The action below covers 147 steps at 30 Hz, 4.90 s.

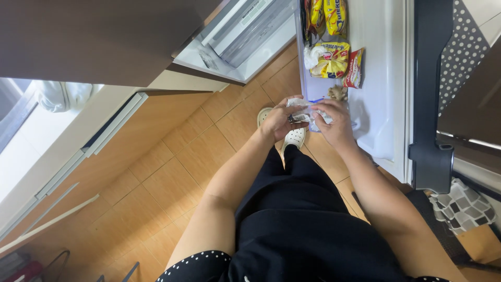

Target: Cleaning the inside of a refrigerator and organizing food items.

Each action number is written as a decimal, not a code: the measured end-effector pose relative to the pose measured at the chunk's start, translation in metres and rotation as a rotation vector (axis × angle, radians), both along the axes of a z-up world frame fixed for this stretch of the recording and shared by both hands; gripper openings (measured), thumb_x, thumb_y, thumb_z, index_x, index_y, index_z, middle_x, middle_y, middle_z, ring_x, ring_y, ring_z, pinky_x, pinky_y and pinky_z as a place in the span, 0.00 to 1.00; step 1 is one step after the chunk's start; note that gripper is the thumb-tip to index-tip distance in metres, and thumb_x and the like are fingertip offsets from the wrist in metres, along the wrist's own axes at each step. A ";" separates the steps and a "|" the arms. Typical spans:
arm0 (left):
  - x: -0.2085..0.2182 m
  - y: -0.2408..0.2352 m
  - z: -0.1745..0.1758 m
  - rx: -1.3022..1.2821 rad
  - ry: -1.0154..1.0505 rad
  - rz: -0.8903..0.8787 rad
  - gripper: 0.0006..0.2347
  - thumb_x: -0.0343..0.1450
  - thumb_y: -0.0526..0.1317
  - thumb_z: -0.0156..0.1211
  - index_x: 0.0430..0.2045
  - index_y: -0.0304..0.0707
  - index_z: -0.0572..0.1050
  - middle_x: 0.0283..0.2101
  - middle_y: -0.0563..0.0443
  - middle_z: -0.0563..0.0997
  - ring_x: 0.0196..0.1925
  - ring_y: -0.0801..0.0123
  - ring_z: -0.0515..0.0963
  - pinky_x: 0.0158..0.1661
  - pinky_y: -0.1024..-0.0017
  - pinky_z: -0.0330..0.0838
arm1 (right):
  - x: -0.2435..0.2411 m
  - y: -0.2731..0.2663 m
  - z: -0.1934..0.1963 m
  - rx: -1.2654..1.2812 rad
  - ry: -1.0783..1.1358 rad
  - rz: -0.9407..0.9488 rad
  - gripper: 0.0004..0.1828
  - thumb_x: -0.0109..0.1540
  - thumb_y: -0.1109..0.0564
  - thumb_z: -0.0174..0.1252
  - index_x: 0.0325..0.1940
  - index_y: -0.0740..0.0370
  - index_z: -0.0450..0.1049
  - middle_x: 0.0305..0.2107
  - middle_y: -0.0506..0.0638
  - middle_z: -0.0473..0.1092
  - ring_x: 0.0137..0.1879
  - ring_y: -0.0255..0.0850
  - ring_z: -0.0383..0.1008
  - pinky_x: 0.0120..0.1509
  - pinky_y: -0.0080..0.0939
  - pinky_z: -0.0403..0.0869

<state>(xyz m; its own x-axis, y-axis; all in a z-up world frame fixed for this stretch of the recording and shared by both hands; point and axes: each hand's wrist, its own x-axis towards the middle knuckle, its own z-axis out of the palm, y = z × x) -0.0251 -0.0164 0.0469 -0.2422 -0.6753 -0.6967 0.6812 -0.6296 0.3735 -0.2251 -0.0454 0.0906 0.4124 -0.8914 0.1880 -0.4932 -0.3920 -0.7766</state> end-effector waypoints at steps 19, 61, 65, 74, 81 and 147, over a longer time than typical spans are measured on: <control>-0.020 0.008 0.029 -0.178 0.226 -0.194 0.17 0.76 0.36 0.54 0.61 0.39 0.67 0.52 0.45 0.78 0.49 0.60 0.81 0.47 0.53 0.80 | -0.009 0.013 0.010 0.068 -0.087 -0.035 0.10 0.62 0.69 0.60 0.47 0.63 0.75 0.45 0.52 0.75 0.47 0.44 0.80 0.50 0.41 0.78; -0.033 -0.029 0.049 -0.550 -0.082 0.016 0.13 0.72 0.24 0.61 0.51 0.26 0.70 0.47 0.39 0.76 0.46 0.59 0.77 0.49 0.61 0.73 | -0.001 0.017 0.161 -0.084 0.089 0.129 0.30 0.66 0.70 0.56 0.72 0.52 0.72 0.63 0.54 0.73 0.61 0.46 0.79 0.61 0.39 0.79; 0.000 -0.014 0.092 -0.494 -0.003 -0.144 0.16 0.70 0.28 0.61 0.53 0.34 0.70 0.50 0.52 0.75 0.49 0.67 0.77 0.48 0.65 0.75 | -0.013 0.032 0.195 -0.383 0.274 0.041 0.24 0.65 0.74 0.56 0.60 0.55 0.79 0.53 0.50 0.76 0.53 0.46 0.79 0.56 0.40 0.79; -0.019 0.005 -0.100 -0.325 -0.233 -0.265 0.13 0.74 0.33 0.59 0.53 0.31 0.75 0.42 0.50 0.80 0.44 0.67 0.79 0.48 0.64 0.76 | -0.023 0.044 0.226 -0.783 0.544 -0.156 0.14 0.54 0.74 0.63 0.37 0.58 0.82 0.40 0.46 0.75 0.48 0.45 0.71 0.52 0.44 0.70; -0.059 0.028 -0.069 -0.845 -1.460 -1.029 0.11 0.68 0.37 0.59 0.44 0.45 0.79 0.41 0.45 0.84 0.44 0.56 0.82 0.50 0.54 0.69 | -0.055 0.050 0.166 -0.414 0.246 -0.231 0.18 0.66 0.77 0.51 0.45 0.58 0.80 0.47 0.45 0.77 0.56 0.39 0.70 0.58 0.36 0.71; -0.025 0.071 0.011 -0.540 -1.083 -0.093 0.12 0.74 0.38 0.62 0.48 0.33 0.79 0.45 0.44 0.85 0.47 0.59 0.85 0.49 0.66 0.80 | -0.024 0.050 0.241 -0.698 0.366 -0.130 0.16 0.56 0.75 0.59 0.43 0.61 0.81 0.43 0.49 0.75 0.54 0.47 0.70 0.59 0.47 0.71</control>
<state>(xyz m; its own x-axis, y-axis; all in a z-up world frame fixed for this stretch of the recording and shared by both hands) -0.0498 0.0543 0.0578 0.2286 -0.9523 -0.2020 -0.1861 -0.2464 0.9511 -0.2488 0.0047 0.3313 0.4564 -0.6632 0.5932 -0.7448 -0.6495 -0.1530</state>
